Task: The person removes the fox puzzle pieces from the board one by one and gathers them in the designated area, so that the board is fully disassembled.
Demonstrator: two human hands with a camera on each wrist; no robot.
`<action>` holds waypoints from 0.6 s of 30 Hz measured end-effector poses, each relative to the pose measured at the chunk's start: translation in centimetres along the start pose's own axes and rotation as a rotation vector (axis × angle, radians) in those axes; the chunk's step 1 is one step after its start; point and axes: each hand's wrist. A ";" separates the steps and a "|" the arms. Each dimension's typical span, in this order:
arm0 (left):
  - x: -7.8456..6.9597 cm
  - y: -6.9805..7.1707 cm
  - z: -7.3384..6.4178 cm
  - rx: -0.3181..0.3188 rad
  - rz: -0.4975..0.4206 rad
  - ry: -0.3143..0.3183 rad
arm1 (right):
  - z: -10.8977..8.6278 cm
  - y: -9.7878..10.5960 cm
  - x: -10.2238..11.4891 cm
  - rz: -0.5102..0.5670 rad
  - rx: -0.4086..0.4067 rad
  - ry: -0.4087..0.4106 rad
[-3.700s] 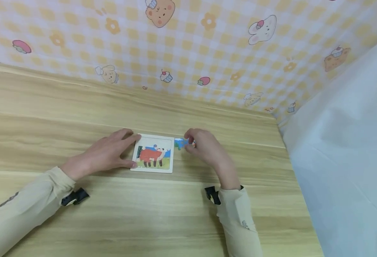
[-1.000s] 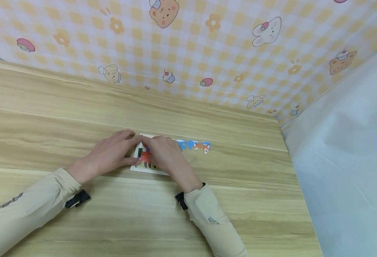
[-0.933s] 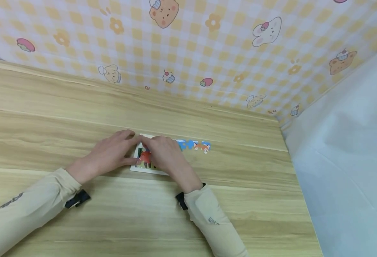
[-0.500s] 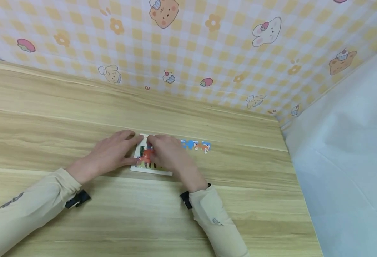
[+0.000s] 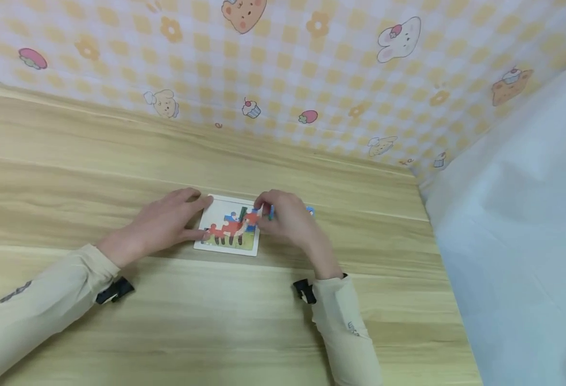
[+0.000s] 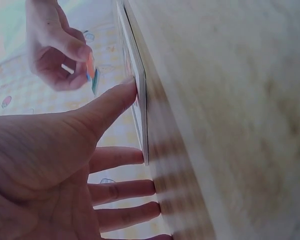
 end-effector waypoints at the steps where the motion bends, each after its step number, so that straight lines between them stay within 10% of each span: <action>1: 0.0 0.0 0.1 -0.001 0.000 0.000 | -0.2 0.3 -0.3 0.009 -0.008 -0.006; 18: 0.0 -0.1 0.2 0.010 -0.019 0.010 | -2.2 2.1 -2.1 0.090 0.078 -0.167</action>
Point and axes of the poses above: each hand's wrist, its own z-axis towards the middle knuckle, its own y-axis out of the back of the hand, x = y × z, and after that the axes turned 12 degrees about y, right-handed
